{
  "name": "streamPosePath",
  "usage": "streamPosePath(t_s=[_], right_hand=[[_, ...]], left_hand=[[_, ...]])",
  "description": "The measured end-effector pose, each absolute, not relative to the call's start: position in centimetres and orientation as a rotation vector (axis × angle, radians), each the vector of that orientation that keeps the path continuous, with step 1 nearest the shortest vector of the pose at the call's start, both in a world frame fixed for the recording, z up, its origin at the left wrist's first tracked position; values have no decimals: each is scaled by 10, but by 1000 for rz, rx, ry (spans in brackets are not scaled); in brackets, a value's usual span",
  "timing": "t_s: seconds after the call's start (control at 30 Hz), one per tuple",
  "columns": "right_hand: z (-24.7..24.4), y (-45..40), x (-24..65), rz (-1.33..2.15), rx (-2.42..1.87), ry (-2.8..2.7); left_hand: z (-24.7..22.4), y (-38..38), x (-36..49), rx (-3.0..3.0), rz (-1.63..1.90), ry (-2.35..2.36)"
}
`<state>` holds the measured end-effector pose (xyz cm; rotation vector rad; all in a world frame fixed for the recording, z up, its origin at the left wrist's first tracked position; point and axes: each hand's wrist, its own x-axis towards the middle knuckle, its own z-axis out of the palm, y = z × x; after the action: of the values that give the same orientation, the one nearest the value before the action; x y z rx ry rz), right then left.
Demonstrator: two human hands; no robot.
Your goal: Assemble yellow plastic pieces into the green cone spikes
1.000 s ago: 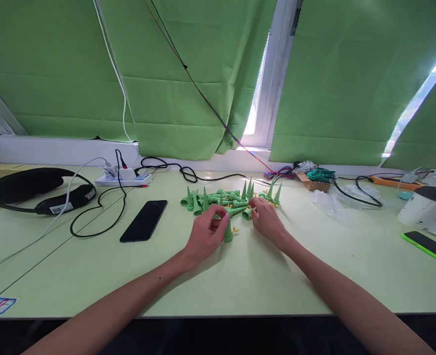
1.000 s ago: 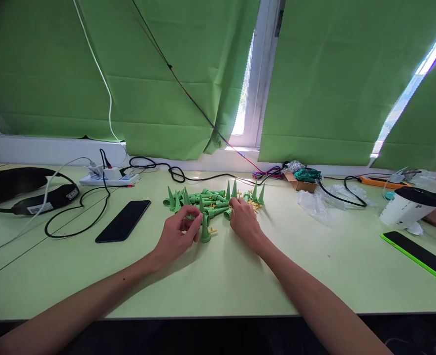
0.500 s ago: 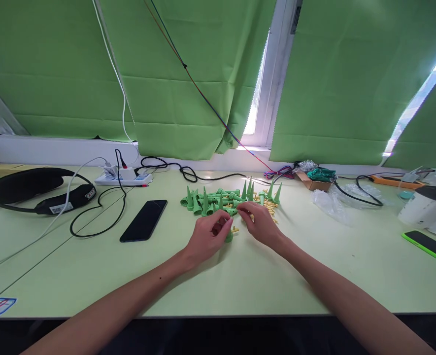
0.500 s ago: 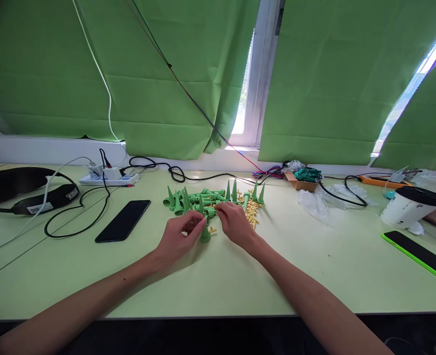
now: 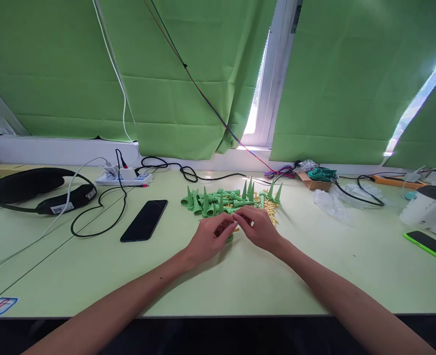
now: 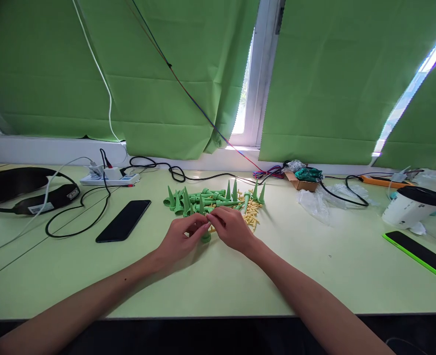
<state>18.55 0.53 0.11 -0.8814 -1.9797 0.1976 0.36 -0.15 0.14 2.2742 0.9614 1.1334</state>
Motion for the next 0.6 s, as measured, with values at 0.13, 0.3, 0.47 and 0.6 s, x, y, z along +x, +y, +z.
streamPosePath(t_s=[0.13,0.3,0.47,0.6], right_hand=[[1,6,186,184,-874,-1978],[2,4,185,165,-863,-1966],[2,4,185,172,-873,-1973],[2,3,185,174,-850,-1968]], left_hand=[[2,-1,3,2268,1097,951],[2,-1,3,2306,1087,975],[3,-2,4,2319,1116,996],[4,-2,4,2329,1199,998]])
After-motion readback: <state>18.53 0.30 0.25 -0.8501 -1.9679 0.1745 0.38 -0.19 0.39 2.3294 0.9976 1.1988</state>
